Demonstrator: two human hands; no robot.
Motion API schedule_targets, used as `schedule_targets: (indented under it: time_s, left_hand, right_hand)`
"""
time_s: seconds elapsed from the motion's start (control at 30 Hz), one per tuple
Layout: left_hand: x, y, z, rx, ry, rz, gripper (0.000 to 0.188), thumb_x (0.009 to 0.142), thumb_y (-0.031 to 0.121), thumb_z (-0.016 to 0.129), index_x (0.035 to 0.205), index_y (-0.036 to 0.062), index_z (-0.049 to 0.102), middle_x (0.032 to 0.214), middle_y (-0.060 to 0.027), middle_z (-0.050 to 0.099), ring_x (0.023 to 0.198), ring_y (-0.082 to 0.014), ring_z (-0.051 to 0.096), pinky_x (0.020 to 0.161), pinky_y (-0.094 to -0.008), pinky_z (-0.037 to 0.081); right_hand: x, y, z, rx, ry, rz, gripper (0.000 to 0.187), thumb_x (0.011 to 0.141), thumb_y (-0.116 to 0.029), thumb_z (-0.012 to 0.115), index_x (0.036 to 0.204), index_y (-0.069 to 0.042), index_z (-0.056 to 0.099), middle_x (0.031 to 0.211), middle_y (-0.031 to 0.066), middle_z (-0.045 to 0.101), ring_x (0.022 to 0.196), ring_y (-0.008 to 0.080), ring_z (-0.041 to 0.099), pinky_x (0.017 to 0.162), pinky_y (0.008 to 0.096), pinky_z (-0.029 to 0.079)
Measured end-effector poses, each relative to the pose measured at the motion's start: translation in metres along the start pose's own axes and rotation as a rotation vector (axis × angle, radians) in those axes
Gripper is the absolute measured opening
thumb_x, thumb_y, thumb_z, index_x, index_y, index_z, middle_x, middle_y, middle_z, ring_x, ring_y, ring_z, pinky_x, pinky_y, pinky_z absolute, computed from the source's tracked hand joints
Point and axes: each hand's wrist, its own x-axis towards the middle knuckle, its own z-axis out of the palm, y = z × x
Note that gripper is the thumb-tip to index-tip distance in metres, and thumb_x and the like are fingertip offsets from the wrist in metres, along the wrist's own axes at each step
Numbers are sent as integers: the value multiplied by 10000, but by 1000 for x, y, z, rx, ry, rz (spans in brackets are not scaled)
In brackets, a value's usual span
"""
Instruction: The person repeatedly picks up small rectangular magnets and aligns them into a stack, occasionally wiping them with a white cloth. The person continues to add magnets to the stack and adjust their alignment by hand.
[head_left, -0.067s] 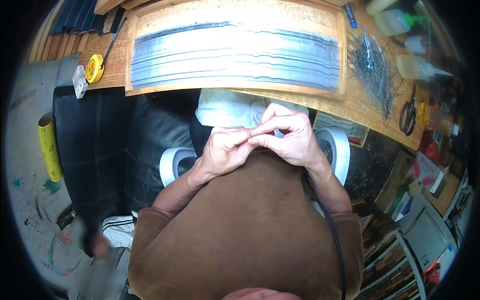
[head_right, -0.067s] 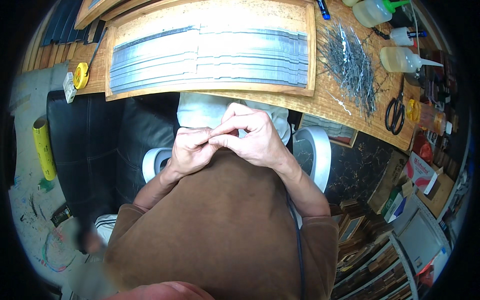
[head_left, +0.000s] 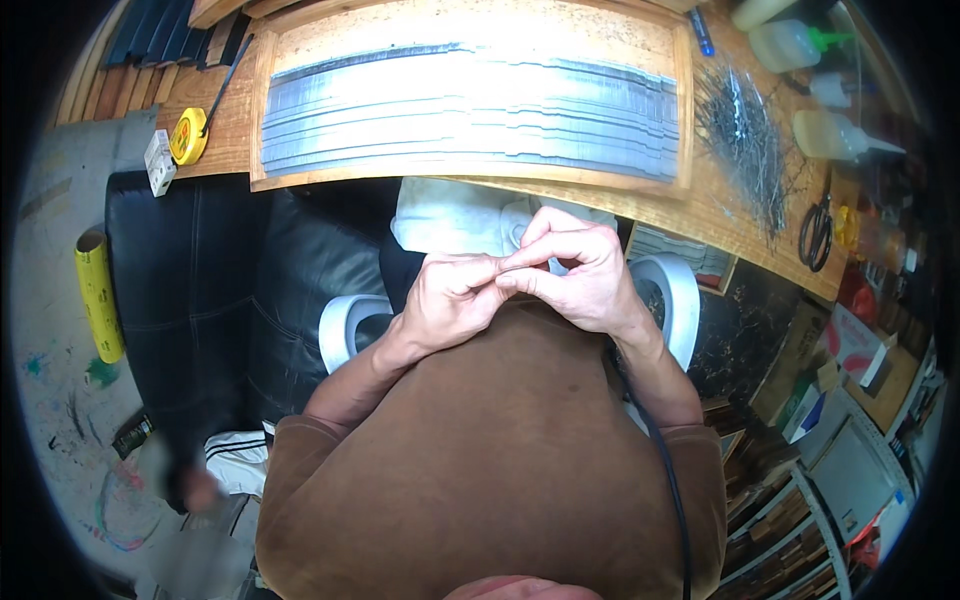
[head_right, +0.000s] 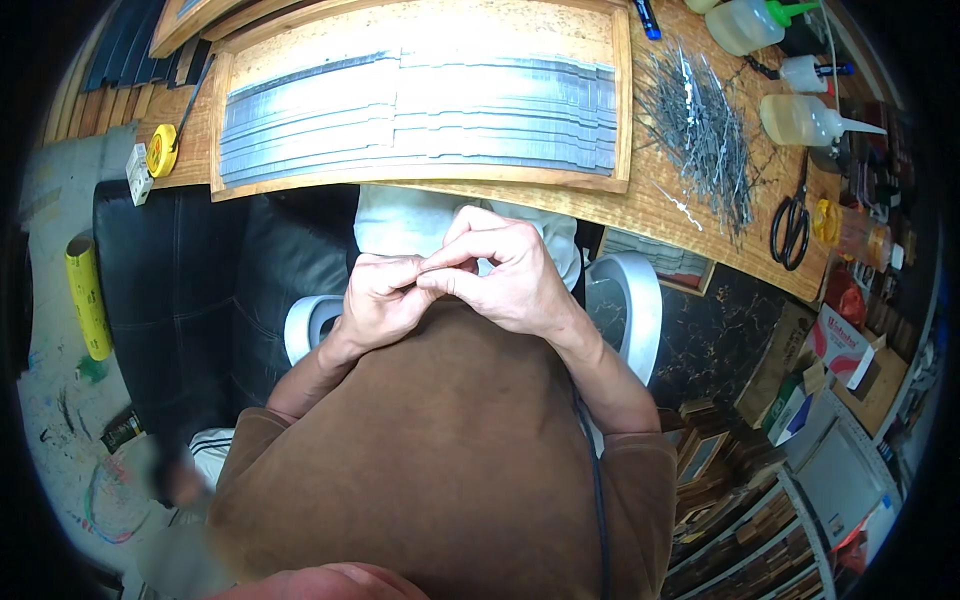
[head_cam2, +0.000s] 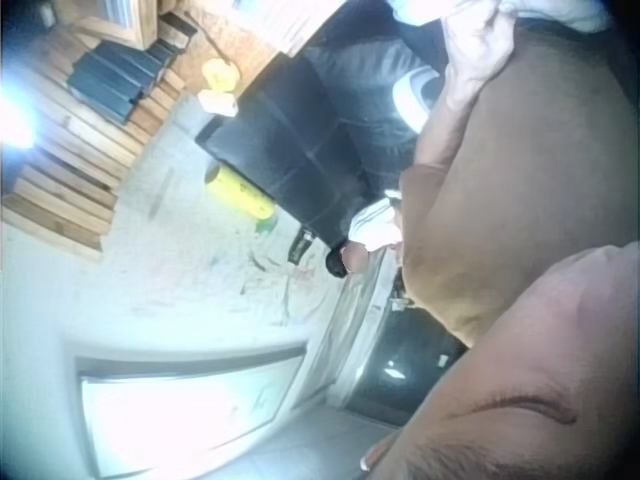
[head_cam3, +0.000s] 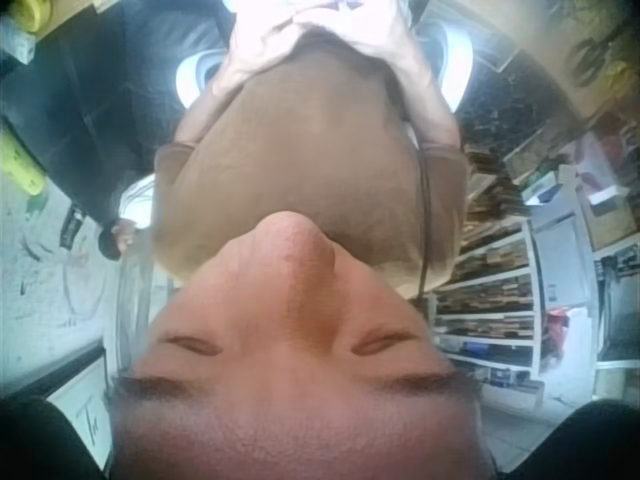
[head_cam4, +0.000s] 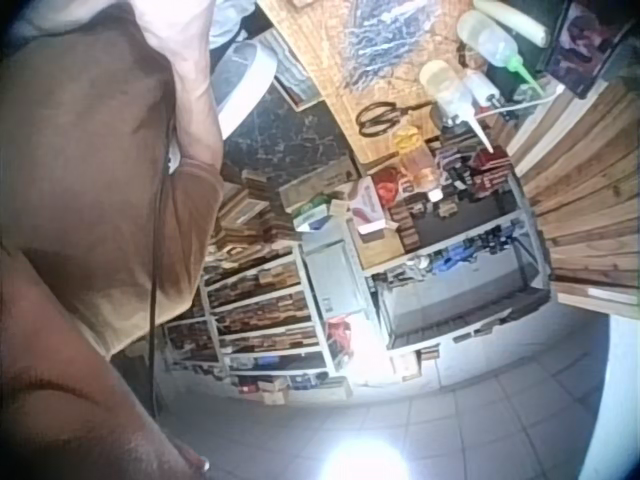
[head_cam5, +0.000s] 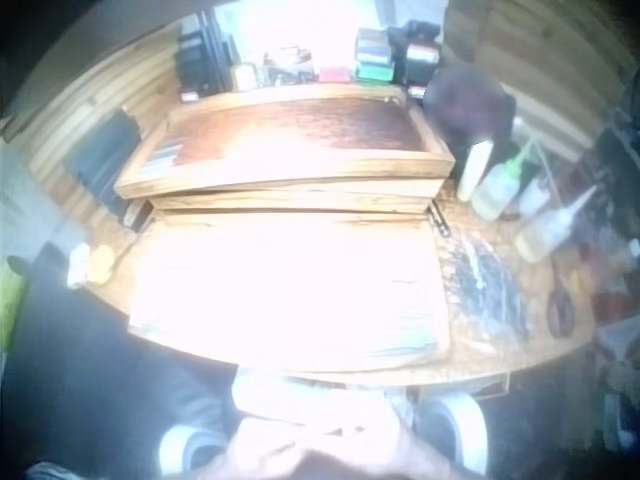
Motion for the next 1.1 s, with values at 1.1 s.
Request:
schedule_targets:
  time_s: [1.1]
  left_hand:
    - [13,-1,-19,-160,-53,-92,86,929,83,749,920,-2,755,637,-116,627,537,-119,484,530,-317,414]
  right_hand:
    - [0,2,33,-181,249,-231,135,831,30,869,946,11,799,840,49,637,694,96,589,593,244,456]
